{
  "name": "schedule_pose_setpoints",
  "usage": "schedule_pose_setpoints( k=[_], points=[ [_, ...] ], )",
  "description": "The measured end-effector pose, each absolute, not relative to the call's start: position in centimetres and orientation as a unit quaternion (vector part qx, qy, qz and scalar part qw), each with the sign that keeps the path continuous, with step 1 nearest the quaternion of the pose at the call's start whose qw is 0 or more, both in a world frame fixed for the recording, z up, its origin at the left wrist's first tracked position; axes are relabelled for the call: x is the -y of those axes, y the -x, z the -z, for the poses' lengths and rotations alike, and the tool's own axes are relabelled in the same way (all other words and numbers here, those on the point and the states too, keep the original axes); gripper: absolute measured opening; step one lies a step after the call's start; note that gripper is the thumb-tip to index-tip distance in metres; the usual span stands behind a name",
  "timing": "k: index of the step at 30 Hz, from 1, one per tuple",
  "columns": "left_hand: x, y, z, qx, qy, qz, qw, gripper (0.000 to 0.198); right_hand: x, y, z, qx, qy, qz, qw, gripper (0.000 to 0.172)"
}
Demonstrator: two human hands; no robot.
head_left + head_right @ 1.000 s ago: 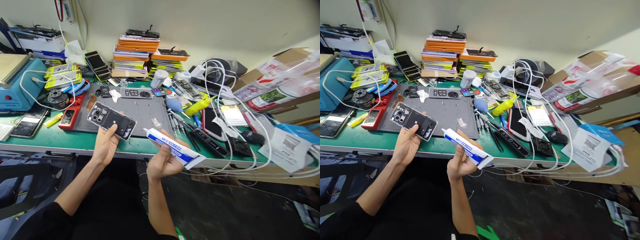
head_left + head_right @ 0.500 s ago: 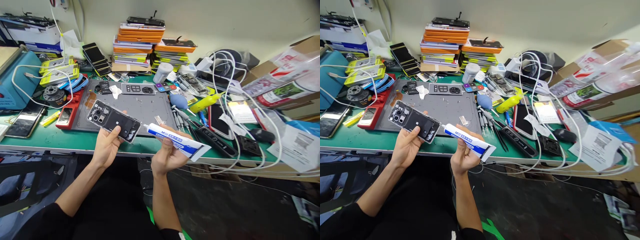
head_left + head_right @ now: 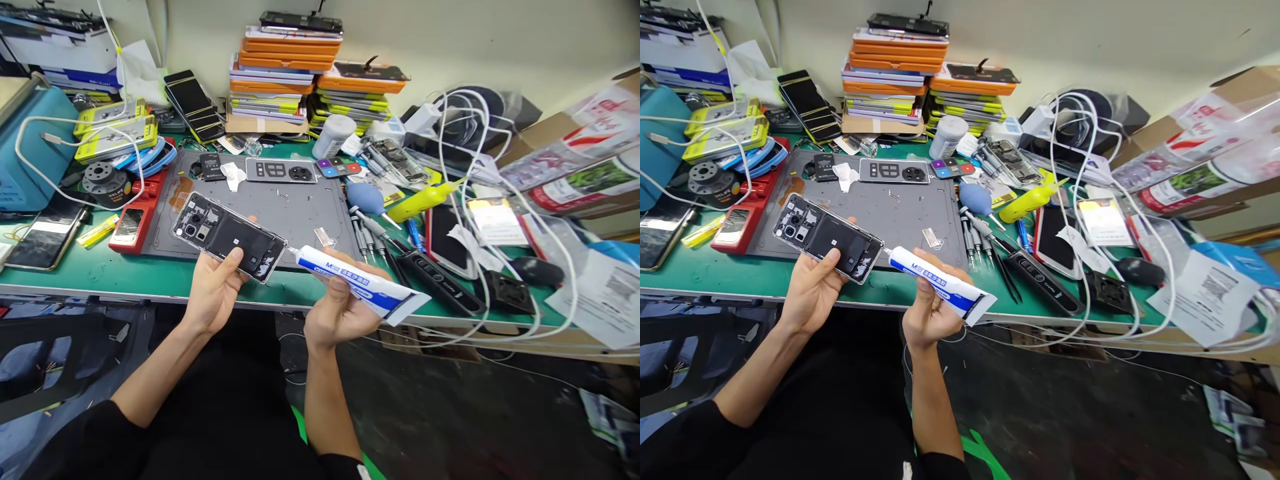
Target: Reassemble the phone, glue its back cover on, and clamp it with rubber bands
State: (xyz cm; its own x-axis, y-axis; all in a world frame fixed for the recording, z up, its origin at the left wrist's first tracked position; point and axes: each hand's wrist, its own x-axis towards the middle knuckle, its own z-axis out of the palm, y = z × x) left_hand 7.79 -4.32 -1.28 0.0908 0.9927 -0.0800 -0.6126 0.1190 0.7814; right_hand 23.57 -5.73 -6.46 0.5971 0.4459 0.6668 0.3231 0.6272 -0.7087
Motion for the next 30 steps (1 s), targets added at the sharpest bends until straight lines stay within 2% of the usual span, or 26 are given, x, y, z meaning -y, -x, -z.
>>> schedule_pose_setpoints(
  k=[10, 16, 22, 30],
  points=[
    [4.3, -7.8, 1.3, -0.311, -0.29, -0.6, 0.678, 0.068, 6.0, -23.8, 6.7, 0.455, 0.425, -0.051, 0.781, 0.02],
    [4.2, -7.8, 1.5, -0.308, -0.283, -0.605, 0.678, 0.063, 6.2, -23.7, 6.8, 0.459, 0.398, -0.064, 0.792, 0.019],
    [4.2, -7.8, 1.7, -0.301, -0.275, -0.608, 0.682, 0.049, 6.9, -23.6, 7.0, 0.434, 0.426, -0.091, 0.788, 0.022],
    [4.5, -7.8, 1.9, -0.292, -0.269, -0.613, 0.684, 0.057, 7.8, -23.3, 7.3, 0.433, 0.424, -0.105, 0.789, 0.019]
  ],
)
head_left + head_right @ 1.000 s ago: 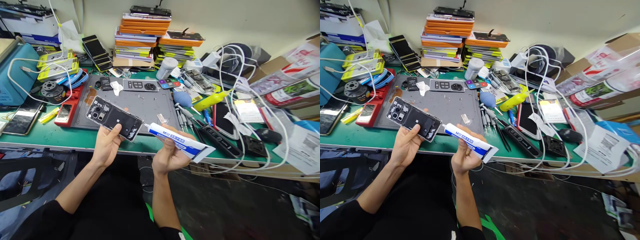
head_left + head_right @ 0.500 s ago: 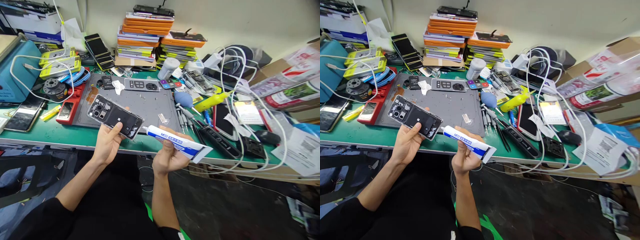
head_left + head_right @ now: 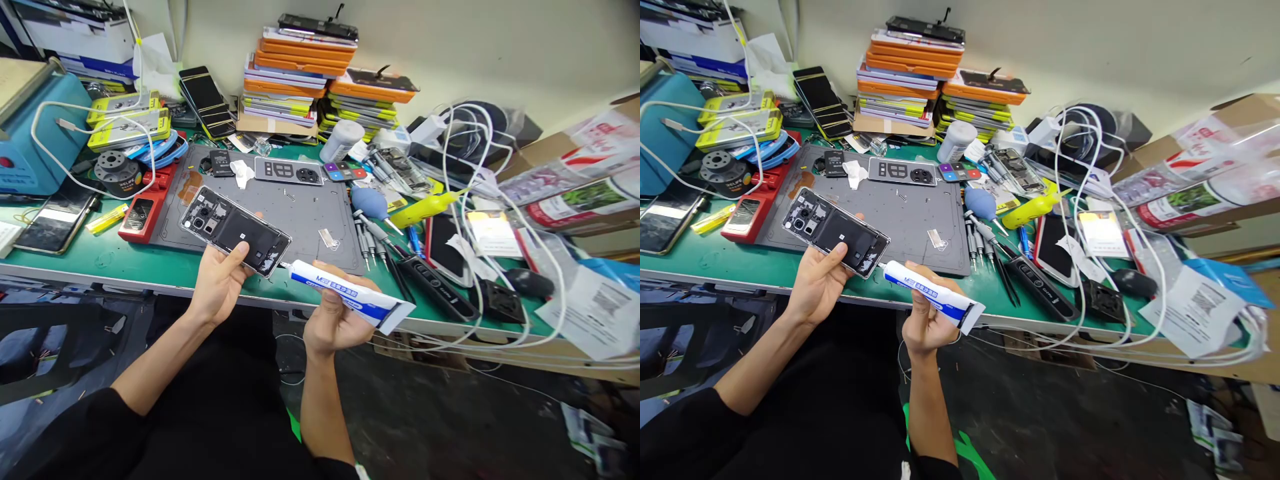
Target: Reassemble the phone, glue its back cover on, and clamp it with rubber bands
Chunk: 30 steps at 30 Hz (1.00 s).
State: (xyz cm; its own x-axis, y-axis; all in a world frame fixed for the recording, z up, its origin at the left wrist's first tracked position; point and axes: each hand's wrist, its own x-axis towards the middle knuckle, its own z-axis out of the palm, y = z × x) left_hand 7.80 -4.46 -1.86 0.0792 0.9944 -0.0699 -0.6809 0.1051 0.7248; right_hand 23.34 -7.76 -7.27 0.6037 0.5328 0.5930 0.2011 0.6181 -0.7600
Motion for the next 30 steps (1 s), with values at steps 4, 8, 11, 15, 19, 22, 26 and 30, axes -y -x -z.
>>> schedule_pose_setpoints(
  k=[4, 8, 11, 15, 19, 22, 26, 30],
  points=[
    [4.5, -7.9, 1.7, -0.284, -0.268, -0.614, 0.686, 0.065, 8.1, -23.3, 7.5, 0.434, 0.432, -0.088, 0.786, 0.02],
    [4.4, -7.9, 1.8, -0.287, -0.263, -0.615, 0.686, 0.068, 8.3, -23.2, 7.6, 0.449, 0.425, -0.078, 0.782, 0.019],
    [4.4, -7.8, 2.0, -0.289, -0.264, -0.614, 0.685, 0.065, 8.5, -23.1, 7.6, 0.477, 0.402, -0.08, 0.778, 0.018],
    [4.4, -7.8, 2.0, -0.287, -0.27, -0.612, 0.686, 0.063, 8.7, -23.0, 7.7, 0.496, 0.391, -0.078, 0.771, 0.02],
    [4.5, -7.8, 1.8, -0.288, -0.267, -0.611, 0.688, 0.065, 8.9, -23.0, 7.9, 0.484, 0.413, -0.079, 0.767, 0.021],
    [4.5, -7.9, 1.6, -0.287, -0.265, -0.612, 0.688, 0.065, 9.1, -22.9, 8.1, 0.477, 0.422, -0.076, 0.767, 0.023],
    [4.6, -7.9, 1.5, -0.287, -0.264, -0.613, 0.687, 0.066, 9.2, -22.9, 8.3, 0.48, 0.418, -0.071, 0.768, 0.023],
    [4.6, -7.9, 1.6, -0.288, -0.262, -0.614, 0.687, 0.065, 9.3, -22.7, 8.4, 0.47, 0.422, -0.078, 0.771, 0.024]
  ],
)
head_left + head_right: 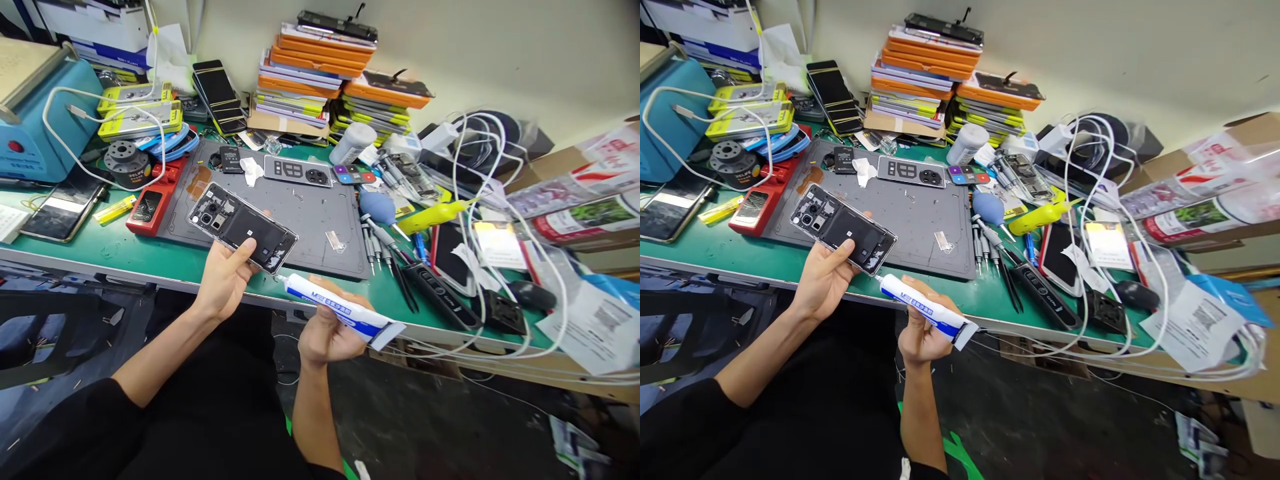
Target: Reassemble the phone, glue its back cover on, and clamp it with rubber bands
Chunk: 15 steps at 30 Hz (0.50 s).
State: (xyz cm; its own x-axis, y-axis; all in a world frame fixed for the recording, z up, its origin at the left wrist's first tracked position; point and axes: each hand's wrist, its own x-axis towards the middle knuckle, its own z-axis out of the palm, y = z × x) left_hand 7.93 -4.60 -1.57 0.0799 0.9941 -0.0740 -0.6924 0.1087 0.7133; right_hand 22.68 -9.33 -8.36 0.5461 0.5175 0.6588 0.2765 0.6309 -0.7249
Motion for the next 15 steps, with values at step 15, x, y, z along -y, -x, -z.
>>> schedule_pose_setpoints(
  k=[15],
  points=[
    [4.62, -8.02, 1.59, -0.285, -0.25, -0.616, 0.691, 0.07, 9.05, -21.83, 9.05, 0.432, 0.409, -0.035, 0.803, 0.021]
  ],
)
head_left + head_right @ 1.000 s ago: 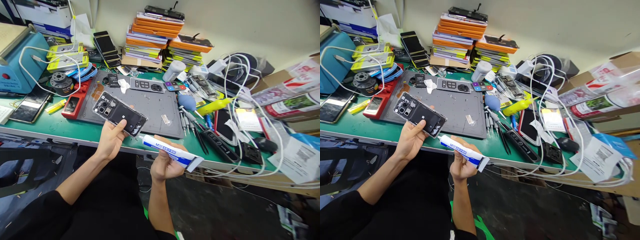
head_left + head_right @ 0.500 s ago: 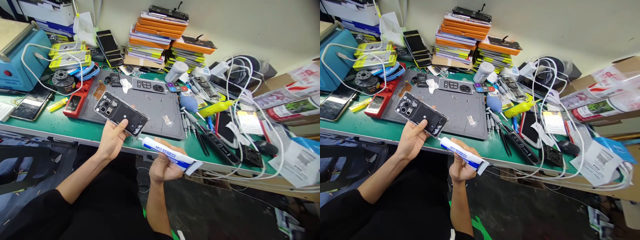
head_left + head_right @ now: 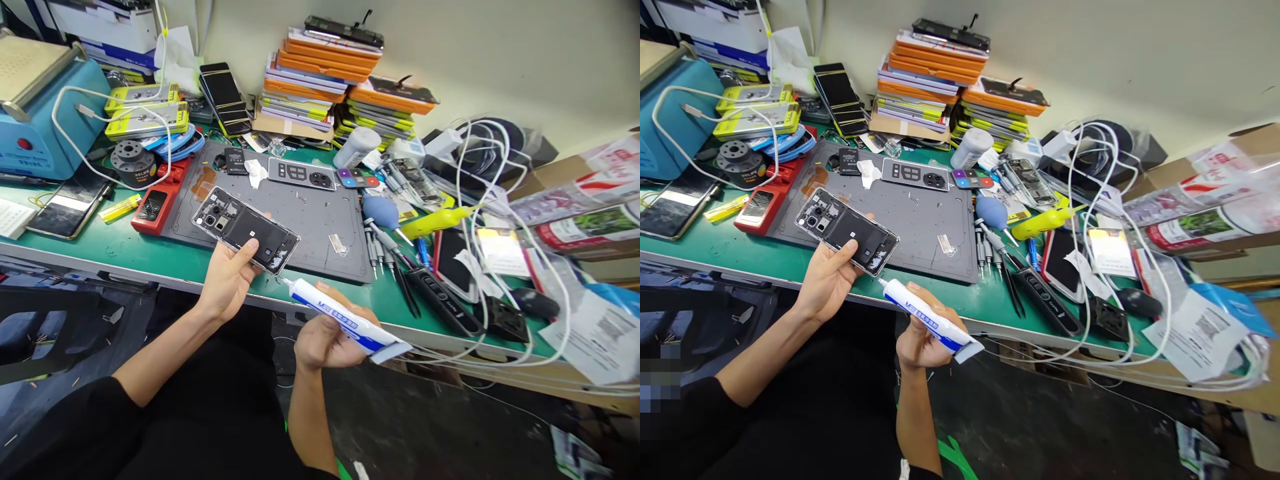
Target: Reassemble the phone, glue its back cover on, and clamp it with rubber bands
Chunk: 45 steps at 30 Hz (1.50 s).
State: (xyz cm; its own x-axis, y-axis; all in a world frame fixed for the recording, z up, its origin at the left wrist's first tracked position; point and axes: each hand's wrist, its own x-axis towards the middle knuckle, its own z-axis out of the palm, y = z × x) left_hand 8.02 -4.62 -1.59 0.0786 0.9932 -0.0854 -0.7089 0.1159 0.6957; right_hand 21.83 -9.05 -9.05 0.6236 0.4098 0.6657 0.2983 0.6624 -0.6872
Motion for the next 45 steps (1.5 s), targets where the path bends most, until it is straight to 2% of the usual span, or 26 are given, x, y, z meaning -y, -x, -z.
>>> schedule_pose_setpoints(
  k=[5, 10, 13, 16, 19, 21, 25, 27, 30, 33, 39, 45],
  points=[
    [4.7, -8.0, 1.6, -0.286, -0.252, -0.61, 0.695, 0.066, 9.0, -21.2, 8.5, 0.395, 0.417, -0.051, 0.817, 0.02],
    [4.4, -7.2, 1.3, -0.322, -0.293, -0.534, 0.725, 0.064, 8.3, -22.5, 6.2, 0.263, 0.453, -0.244, 0.816, 0.031],
    [3.9, -6.4, 1.0, -0.352, -0.332, -0.442, 0.756, 0.061, 7.2, -24.6, 5.0, 0.215, 0.432, -0.309, 0.819, 0.038],
    [3.1, -5.9, 0.8, -0.359, -0.381, -0.387, 0.759, 0.051, 5.8, -27.0, 4.7, 0.186, 0.395, -0.346, 0.831, 0.037],
    [2.4, -5.5, 0.4, -0.341, -0.407, -0.35, 0.772, 0.042, 4.6, -29.2, 4.9, 0.168, 0.374, -0.361, 0.838, 0.032],
    [1.9, -5.3, 0.1, -0.308, -0.396, -0.316, 0.805, 0.042, 4.0, -30.4, 5.1, 0.165, 0.368, -0.37, 0.837, 0.031],
    [1.1, -4.8, -0.3, -0.198, -0.351, -0.216, 0.889, 0.067, 3.5, -31.7, 5.4, 0.169, 0.359, -0.37, 0.84, 0.033],
    [0.9, -4.4, -0.5, -0.169, -0.316, -0.179, 0.916, 0.073, 3.4, -31.9, 5.5, 0.172, 0.358, -0.354, 0.847, 0.032],
    [0.7, -3.8, -1.3, -0.155, -0.293, -0.137, 0.933, 0.056, 3.4, -32.1, 5.9, 0.179, 0.363, -0.332, 0.852, 0.031],
    [0.3, -3.4, -2.4, -0.159, -0.31, -0.121, 0.93, 0.049, 3.4, -32.4, 6.4, 0.184, 0.372, -0.324, 0.85, 0.031],
    [-1.1, -3.7, -3.3, -0.249, -0.409, -0.102, 0.872, 0.057, 3.1, -32.5, 6.8, 0.18, 0.373, -0.334, 0.847, 0.034],
    [-2.6, -4.5, -2.5, -0.303, -0.479, -0.106, 0.817, 0.057, 2.8, -31.4, 5.6, 0.153, 0.348, -0.357, 0.854, 0.025]
  ],
)
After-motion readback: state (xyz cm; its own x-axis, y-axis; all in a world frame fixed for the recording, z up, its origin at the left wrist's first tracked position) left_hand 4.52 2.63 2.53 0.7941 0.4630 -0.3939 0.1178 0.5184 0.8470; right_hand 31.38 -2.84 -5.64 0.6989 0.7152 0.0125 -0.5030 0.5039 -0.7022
